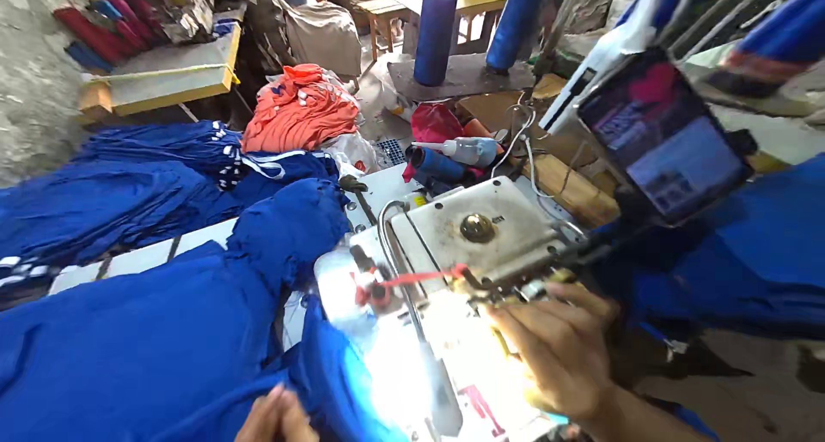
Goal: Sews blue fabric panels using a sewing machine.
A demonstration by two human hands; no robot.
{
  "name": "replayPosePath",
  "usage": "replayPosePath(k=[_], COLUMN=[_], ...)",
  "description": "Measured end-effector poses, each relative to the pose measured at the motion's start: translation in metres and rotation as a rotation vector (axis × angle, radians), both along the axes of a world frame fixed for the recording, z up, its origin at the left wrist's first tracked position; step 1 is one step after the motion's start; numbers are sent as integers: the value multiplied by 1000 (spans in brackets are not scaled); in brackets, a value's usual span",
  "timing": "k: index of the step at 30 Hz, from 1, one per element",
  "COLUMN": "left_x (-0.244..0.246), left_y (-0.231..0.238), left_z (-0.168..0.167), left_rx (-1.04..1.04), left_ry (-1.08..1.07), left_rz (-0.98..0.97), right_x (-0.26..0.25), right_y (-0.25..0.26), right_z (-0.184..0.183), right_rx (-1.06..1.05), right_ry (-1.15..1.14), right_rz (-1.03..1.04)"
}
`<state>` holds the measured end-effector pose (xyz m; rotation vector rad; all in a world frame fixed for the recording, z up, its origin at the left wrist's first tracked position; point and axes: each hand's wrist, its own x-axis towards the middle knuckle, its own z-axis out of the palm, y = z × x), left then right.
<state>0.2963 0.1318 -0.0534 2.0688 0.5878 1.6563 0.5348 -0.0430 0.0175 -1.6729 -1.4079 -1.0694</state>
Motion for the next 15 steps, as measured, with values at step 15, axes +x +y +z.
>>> replayPosePath(k=[15], left_x=[-59], left_y=[-57], left_z=[18], left_rx=[66], left_ry=[-51], left_rz=[63], right_x=[-3], right_y=[8], right_z=[4], right_rx=[-24], right_ry=[-80], right_rz=[-35])
